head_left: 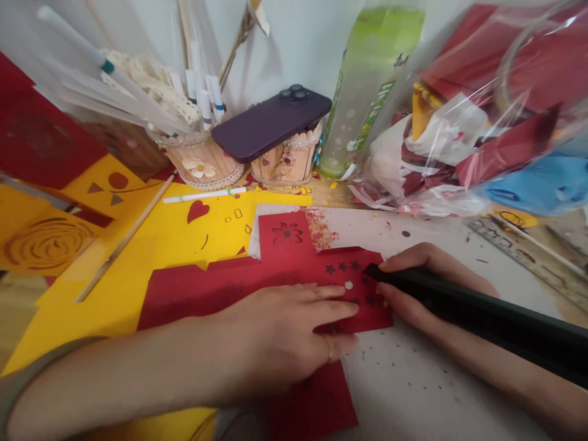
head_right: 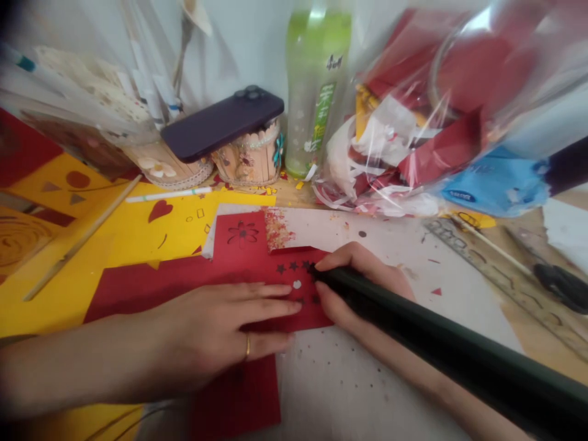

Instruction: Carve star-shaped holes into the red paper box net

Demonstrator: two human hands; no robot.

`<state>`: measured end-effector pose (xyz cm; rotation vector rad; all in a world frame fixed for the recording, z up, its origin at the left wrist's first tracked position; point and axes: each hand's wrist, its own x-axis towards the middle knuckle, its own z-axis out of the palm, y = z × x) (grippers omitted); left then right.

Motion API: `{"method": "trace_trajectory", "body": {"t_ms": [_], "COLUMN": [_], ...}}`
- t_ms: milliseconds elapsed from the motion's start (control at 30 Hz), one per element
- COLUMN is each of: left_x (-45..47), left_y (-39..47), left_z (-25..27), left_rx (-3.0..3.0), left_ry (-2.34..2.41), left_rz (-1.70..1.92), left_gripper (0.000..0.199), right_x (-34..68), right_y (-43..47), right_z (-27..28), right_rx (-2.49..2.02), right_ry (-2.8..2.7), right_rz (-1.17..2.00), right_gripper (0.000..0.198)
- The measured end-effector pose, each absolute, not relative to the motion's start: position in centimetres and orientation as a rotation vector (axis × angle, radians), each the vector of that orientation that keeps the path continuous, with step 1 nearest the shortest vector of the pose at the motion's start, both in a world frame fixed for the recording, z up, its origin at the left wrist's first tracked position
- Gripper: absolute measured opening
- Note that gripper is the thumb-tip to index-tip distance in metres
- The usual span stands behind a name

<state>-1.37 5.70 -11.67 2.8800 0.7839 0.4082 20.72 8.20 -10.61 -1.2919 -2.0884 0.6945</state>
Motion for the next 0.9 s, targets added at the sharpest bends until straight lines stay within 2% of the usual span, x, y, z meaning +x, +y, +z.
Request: {"method": "trace_trajectory", "body": {"t_ms": [300,433,600,900], "left_x": [-1.7,-1.5,-1.4,-1.5], "left_y": [6.1,5.9,5.3,5.1], "left_z": [-11.9,-11.9,-12.0,-11.7], "left_rx": [2.963,3.026,2.986,2.996], "left_ry": [0.715,0.737,0.803,0.780], "left_rz": [0.459,0.524,0.448,0.396], "left_gripper": [0.026,0.033,0.031,0.031], "right_x": [20.5,20.3,20.1,19.8], "right_y": [5.8,5.9,5.8,5.5], "right_z": [-9.8,-10.9,-11.6,-11.9], "right_rx": [-1.313,-1.271,-1.224,-1.223], "right_ry": [-2.203,-2.230,-2.250,-2.291], "right_rz": [0.764,0.613,0.448,0.347], "right_gripper": [0.008,0.013,0.014,0.014]}}
